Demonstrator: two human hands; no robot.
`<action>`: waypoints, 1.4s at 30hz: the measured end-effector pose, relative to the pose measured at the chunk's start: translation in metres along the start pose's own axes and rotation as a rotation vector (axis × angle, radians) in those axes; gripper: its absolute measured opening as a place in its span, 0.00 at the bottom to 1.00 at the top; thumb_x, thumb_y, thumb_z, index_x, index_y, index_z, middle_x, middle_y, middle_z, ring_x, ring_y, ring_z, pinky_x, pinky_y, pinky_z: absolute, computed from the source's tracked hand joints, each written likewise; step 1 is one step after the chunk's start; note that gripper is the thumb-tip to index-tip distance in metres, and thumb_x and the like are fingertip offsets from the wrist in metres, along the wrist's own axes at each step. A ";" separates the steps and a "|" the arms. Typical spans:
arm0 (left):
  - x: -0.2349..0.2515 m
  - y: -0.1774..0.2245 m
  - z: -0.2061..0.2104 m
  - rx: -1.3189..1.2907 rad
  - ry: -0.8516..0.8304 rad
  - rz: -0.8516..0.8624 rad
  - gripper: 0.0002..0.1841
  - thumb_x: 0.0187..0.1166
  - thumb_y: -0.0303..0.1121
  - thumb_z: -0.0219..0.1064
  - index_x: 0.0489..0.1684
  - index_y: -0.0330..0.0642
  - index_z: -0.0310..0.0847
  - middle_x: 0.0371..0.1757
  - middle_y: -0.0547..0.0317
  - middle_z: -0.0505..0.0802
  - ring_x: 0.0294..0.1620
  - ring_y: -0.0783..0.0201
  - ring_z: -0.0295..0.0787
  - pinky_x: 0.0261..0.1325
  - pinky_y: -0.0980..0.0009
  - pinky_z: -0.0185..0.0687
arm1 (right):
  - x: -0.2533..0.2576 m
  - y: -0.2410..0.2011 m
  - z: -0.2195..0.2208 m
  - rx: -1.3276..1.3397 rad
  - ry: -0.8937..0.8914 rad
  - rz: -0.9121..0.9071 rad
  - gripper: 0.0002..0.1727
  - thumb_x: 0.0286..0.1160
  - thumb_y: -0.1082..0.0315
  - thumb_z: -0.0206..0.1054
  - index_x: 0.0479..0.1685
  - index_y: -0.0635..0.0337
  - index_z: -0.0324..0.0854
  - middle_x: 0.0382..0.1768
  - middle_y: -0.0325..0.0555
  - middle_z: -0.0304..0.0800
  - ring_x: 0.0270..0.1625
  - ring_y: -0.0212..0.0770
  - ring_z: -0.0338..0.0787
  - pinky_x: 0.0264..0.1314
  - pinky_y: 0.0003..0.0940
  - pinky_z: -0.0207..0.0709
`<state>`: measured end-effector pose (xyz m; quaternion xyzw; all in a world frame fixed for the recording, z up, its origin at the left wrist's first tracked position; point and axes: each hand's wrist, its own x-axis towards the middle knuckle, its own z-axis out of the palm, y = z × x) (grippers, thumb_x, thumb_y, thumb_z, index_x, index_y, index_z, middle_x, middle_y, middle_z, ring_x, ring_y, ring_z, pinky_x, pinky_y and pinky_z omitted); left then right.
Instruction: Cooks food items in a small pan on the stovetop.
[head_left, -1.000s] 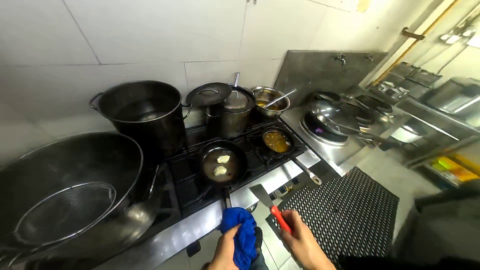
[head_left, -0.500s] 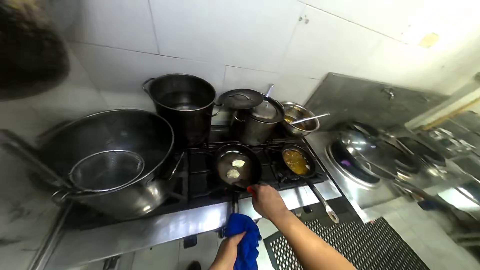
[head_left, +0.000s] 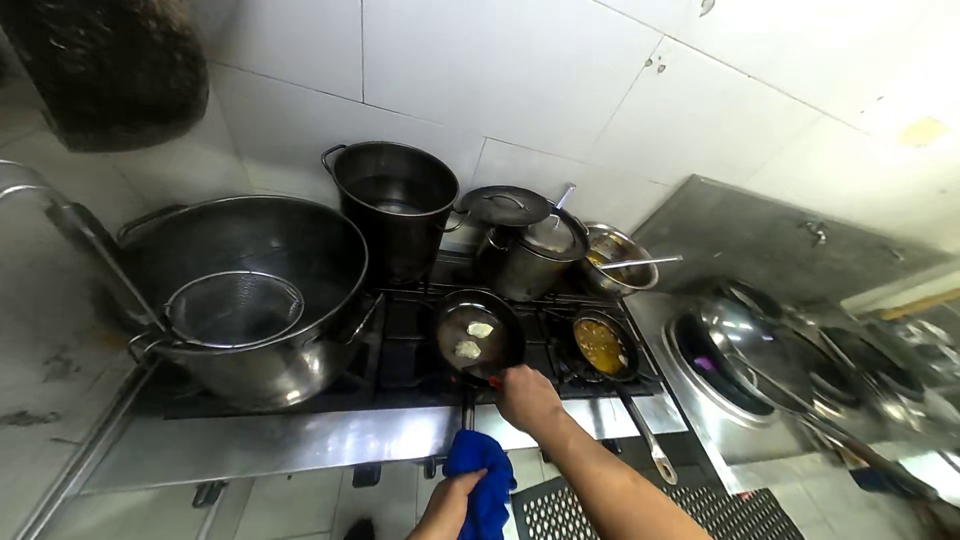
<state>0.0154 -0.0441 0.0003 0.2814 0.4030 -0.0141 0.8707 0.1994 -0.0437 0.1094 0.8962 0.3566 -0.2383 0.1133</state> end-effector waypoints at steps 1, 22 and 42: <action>0.000 0.001 0.000 -0.009 -0.001 -0.005 0.13 0.88 0.35 0.61 0.54 0.33 0.84 0.44 0.47 0.95 0.47 0.56 0.94 0.54 0.56 0.90 | 0.000 -0.002 0.000 0.008 0.006 0.003 0.14 0.75 0.59 0.64 0.51 0.53 0.89 0.54 0.53 0.93 0.61 0.57 0.92 0.58 0.62 0.84; -0.004 0.006 -0.005 -0.002 -0.038 -0.010 0.11 0.87 0.34 0.61 0.51 0.35 0.85 0.40 0.52 0.94 0.43 0.60 0.93 0.49 0.59 0.90 | 0.004 -0.032 -0.009 -0.033 -0.081 0.081 0.17 0.73 0.56 0.68 0.50 0.59 0.85 0.54 0.56 0.92 0.59 0.59 0.92 0.55 0.64 0.85; -0.014 0.009 -0.008 0.118 -0.036 0.015 0.11 0.87 0.34 0.61 0.51 0.36 0.86 0.42 0.54 0.94 0.45 0.63 0.92 0.53 0.62 0.89 | 0.013 0.001 0.003 -0.097 -0.076 -0.035 0.15 0.71 0.61 0.67 0.53 0.55 0.87 0.56 0.56 0.92 0.61 0.59 0.91 0.57 0.66 0.84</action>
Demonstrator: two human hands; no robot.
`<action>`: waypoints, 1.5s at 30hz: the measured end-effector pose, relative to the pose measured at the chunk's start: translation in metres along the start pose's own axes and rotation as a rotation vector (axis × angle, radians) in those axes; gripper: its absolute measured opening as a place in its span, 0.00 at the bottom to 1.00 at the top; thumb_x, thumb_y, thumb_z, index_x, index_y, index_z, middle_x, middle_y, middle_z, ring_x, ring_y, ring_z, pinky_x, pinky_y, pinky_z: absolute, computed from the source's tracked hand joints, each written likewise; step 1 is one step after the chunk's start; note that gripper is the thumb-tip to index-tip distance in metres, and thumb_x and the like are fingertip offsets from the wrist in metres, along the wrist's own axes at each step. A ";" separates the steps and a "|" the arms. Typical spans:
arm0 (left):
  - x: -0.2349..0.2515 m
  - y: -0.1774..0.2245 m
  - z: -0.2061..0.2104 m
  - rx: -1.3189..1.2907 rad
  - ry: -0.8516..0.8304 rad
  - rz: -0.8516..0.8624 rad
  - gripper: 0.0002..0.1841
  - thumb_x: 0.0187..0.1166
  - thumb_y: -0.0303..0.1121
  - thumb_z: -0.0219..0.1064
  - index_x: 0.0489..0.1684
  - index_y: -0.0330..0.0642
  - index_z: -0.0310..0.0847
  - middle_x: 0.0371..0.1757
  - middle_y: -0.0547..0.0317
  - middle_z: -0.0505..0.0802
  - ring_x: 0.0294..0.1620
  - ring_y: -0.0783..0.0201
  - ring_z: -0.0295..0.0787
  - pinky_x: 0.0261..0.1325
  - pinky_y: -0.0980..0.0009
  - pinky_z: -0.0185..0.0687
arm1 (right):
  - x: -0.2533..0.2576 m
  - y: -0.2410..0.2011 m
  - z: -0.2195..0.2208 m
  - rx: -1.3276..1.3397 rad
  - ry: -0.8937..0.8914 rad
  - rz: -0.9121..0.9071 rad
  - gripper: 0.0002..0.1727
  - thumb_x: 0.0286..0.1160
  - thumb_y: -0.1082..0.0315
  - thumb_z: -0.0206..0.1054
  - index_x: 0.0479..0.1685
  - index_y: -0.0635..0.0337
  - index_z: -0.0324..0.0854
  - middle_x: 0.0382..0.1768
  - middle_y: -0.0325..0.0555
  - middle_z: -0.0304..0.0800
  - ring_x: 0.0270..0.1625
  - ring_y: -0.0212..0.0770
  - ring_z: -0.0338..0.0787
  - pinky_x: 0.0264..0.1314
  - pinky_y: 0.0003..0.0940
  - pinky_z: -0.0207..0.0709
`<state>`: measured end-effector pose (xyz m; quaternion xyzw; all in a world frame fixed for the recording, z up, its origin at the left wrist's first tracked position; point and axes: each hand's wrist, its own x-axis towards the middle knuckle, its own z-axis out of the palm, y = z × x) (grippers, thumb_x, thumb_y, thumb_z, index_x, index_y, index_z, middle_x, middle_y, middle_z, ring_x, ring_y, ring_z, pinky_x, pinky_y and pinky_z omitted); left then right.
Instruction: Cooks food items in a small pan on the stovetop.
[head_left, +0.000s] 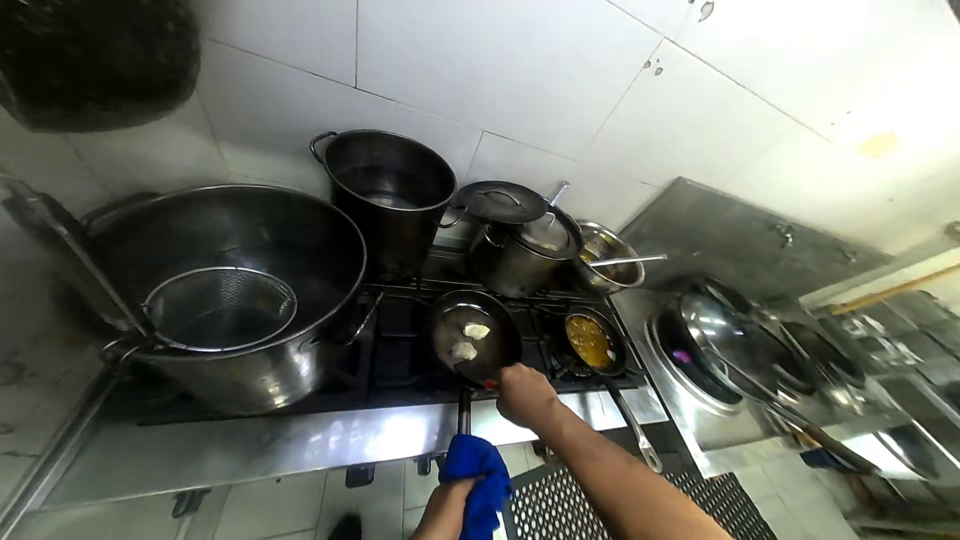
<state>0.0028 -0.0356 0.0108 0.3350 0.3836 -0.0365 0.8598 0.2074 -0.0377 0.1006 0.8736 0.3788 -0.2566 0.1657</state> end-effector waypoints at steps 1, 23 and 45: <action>0.000 -0.001 0.000 -0.013 0.006 -0.014 0.11 0.87 0.34 0.61 0.50 0.36 0.85 0.41 0.54 0.94 0.44 0.63 0.92 0.52 0.62 0.89 | -0.001 0.002 -0.001 -0.014 -0.002 -0.011 0.15 0.70 0.62 0.67 0.53 0.55 0.87 0.56 0.56 0.92 0.61 0.59 0.91 0.57 0.66 0.83; -0.007 0.006 -0.011 -0.051 -0.035 -0.047 0.10 0.89 0.32 0.57 0.47 0.37 0.83 0.35 0.56 0.92 0.35 0.64 0.89 0.43 0.65 0.88 | 0.004 -0.007 -0.002 -0.026 0.018 -0.057 0.15 0.71 0.62 0.68 0.53 0.60 0.86 0.56 0.60 0.91 0.61 0.63 0.90 0.57 0.68 0.83; -0.035 0.065 -0.001 -0.075 0.022 -0.188 0.19 0.92 0.44 0.44 0.43 0.44 0.79 0.26 0.54 0.86 0.20 0.64 0.83 0.18 0.68 0.80 | -0.001 0.033 -0.010 0.158 0.260 -0.157 0.10 0.70 0.62 0.73 0.47 0.53 0.89 0.44 0.53 0.93 0.51 0.59 0.93 0.47 0.65 0.84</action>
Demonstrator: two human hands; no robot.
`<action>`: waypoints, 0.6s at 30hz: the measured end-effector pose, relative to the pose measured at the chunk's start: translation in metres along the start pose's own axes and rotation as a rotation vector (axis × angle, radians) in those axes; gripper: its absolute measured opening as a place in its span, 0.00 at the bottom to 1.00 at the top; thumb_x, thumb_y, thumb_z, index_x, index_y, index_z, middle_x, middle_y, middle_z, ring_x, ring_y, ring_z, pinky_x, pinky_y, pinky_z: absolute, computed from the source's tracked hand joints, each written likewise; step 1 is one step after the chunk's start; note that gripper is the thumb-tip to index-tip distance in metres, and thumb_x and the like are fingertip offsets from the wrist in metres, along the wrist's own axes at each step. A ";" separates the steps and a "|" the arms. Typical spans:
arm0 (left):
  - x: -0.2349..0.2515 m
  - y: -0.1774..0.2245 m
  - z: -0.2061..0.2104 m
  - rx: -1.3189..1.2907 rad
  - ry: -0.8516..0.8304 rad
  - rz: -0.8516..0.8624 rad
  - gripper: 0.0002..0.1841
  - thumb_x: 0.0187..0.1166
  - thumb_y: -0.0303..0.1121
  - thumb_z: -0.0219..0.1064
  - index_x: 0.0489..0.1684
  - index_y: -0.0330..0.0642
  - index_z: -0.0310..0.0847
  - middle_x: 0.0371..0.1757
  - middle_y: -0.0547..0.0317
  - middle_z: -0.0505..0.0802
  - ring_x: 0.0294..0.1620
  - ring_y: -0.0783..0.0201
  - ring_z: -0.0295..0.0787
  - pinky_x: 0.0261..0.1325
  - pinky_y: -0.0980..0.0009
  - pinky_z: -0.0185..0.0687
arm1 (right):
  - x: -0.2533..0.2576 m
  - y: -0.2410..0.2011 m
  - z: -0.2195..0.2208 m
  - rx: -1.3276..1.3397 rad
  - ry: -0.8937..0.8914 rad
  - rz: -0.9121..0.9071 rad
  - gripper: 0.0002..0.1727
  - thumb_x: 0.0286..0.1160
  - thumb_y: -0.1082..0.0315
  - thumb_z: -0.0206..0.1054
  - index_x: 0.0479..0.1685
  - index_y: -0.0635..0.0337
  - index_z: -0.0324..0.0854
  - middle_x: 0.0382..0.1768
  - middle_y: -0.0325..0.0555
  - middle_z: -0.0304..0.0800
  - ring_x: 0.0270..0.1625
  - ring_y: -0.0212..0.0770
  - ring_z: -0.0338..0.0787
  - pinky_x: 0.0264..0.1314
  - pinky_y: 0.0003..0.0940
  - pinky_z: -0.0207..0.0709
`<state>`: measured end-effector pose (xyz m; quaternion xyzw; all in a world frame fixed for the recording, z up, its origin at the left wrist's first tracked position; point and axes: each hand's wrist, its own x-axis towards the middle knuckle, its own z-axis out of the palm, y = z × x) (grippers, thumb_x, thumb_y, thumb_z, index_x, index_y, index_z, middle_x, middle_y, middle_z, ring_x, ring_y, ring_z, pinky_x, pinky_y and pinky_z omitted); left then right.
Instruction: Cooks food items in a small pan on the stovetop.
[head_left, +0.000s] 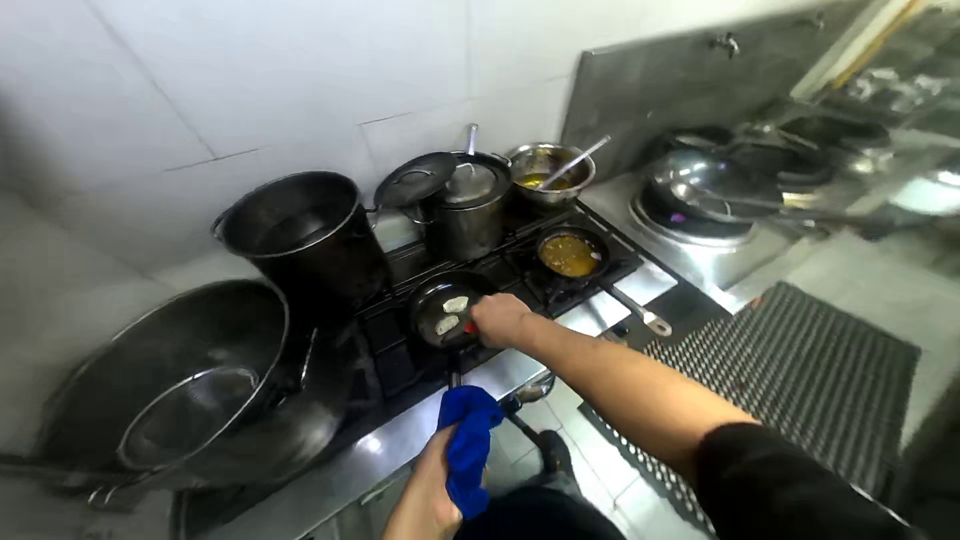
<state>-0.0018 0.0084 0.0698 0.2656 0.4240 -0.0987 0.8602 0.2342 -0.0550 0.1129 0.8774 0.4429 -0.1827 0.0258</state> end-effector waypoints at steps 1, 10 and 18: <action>0.000 0.002 0.000 0.020 -0.007 0.007 0.20 0.92 0.45 0.43 0.42 0.44 0.79 0.25 0.55 0.86 0.20 0.64 0.83 0.18 0.69 0.80 | -0.001 0.002 -0.003 0.021 0.012 -0.013 0.10 0.70 0.62 0.74 0.47 0.54 0.88 0.45 0.54 0.92 0.51 0.60 0.92 0.47 0.66 0.84; 0.001 0.011 -0.008 0.126 -0.017 0.008 0.26 0.91 0.50 0.36 0.38 0.42 0.76 0.24 0.52 0.86 0.16 0.63 0.83 0.15 0.72 0.79 | -0.005 0.014 -0.018 0.130 0.119 -0.059 0.12 0.65 0.64 0.78 0.43 0.59 0.87 0.43 0.55 0.90 0.49 0.60 0.91 0.41 0.66 0.83; -0.001 0.014 -0.010 0.084 -0.072 -0.011 0.26 0.90 0.49 0.39 0.36 0.42 0.79 0.25 0.53 0.86 0.17 0.64 0.84 0.15 0.73 0.79 | -0.004 0.021 -0.026 0.135 0.185 -0.072 0.14 0.63 0.66 0.79 0.46 0.59 0.87 0.44 0.52 0.90 0.48 0.57 0.90 0.39 0.63 0.83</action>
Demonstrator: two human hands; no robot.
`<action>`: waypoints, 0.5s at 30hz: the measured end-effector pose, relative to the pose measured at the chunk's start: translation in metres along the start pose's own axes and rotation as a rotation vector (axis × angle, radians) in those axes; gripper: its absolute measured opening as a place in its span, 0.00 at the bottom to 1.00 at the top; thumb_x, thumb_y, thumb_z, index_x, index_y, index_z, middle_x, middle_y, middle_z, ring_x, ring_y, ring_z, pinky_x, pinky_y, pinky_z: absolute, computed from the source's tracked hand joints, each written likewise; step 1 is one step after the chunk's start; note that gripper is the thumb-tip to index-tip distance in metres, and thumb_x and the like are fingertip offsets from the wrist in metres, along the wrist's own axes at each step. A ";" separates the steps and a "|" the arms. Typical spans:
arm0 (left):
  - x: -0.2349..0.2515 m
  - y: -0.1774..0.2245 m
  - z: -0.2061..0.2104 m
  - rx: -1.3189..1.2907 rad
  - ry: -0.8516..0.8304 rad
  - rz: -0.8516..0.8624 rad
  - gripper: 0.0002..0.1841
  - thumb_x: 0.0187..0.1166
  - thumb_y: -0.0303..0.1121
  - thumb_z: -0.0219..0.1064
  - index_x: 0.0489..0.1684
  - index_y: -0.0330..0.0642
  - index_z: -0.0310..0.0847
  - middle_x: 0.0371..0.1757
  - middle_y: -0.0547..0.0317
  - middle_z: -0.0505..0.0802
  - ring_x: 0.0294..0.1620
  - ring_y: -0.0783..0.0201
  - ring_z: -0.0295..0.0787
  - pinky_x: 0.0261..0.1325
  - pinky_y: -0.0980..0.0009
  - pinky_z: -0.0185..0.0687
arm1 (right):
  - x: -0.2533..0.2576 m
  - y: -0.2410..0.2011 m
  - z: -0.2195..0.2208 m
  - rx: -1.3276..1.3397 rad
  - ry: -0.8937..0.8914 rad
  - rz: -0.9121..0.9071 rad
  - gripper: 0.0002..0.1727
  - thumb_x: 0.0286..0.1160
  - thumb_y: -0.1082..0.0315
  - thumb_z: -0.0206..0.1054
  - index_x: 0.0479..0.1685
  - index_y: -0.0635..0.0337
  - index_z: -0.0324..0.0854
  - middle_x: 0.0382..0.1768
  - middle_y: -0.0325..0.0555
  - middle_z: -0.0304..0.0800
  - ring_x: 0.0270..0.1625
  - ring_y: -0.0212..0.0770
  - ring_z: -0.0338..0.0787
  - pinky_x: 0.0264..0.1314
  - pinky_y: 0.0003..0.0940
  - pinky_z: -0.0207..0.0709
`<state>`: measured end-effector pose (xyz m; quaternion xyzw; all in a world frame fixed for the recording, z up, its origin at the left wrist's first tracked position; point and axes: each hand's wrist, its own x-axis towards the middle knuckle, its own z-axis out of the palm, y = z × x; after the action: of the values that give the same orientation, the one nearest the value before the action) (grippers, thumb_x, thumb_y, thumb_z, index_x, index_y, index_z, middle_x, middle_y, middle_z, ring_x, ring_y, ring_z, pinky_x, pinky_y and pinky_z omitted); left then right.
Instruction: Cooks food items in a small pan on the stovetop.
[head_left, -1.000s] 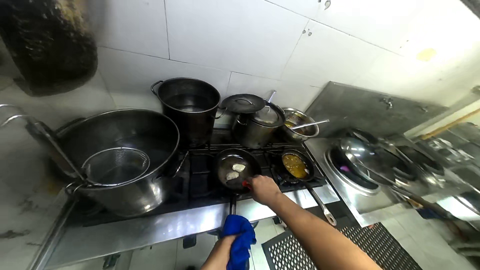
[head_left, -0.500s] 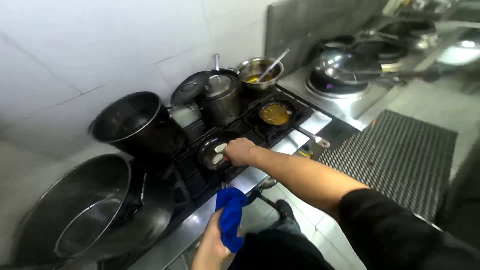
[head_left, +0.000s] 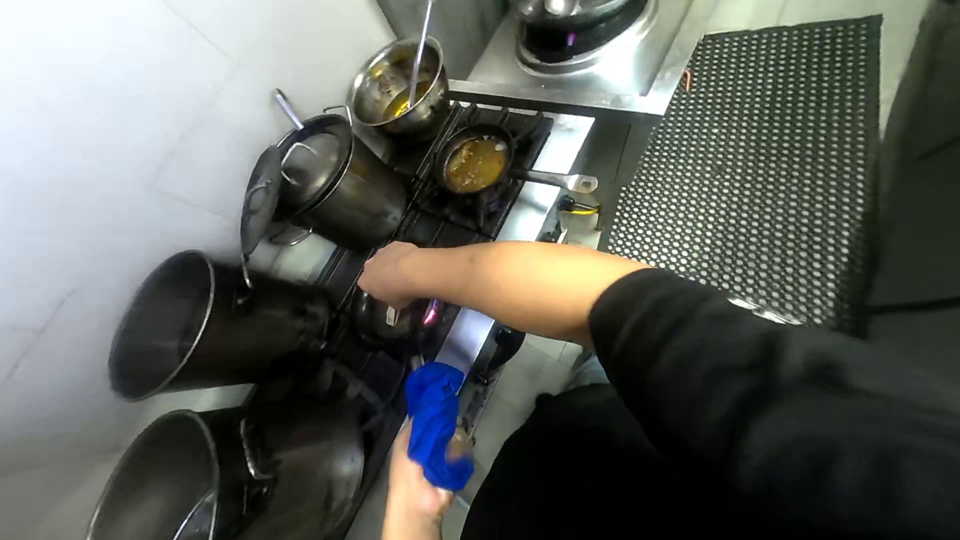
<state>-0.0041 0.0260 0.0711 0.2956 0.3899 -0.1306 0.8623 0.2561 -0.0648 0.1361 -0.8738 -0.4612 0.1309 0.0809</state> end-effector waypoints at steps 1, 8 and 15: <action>-0.001 0.001 -0.001 -0.006 -0.012 -0.009 0.26 0.90 0.50 0.39 0.36 0.42 0.79 0.25 0.53 0.87 0.18 0.64 0.85 0.15 0.73 0.79 | -0.001 0.000 -0.002 0.004 0.004 -0.003 0.13 0.63 0.66 0.79 0.44 0.59 0.87 0.43 0.52 0.90 0.48 0.57 0.90 0.38 0.62 0.83; -0.003 0.002 -0.006 -0.041 -0.052 -0.065 0.27 0.89 0.49 0.40 0.37 0.38 0.80 0.26 0.51 0.87 0.16 0.64 0.84 0.14 0.74 0.78 | -0.007 -0.001 -0.018 0.011 0.030 -0.029 0.11 0.68 0.63 0.76 0.45 0.56 0.87 0.42 0.49 0.90 0.48 0.55 0.91 0.38 0.60 0.83; 0.008 -0.027 -0.021 0.129 0.110 0.029 0.25 0.92 0.49 0.37 0.42 0.44 0.79 0.27 0.53 0.89 0.21 0.62 0.87 0.19 0.67 0.84 | -0.020 0.015 -0.037 0.185 0.115 0.104 0.11 0.66 0.59 0.77 0.37 0.56 0.86 0.39 0.52 0.90 0.46 0.58 0.91 0.39 0.66 0.82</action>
<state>-0.0239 0.0177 0.0434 0.3629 0.4233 -0.1265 0.8205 0.2684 -0.0907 0.1704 -0.8915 -0.3957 0.1265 0.1807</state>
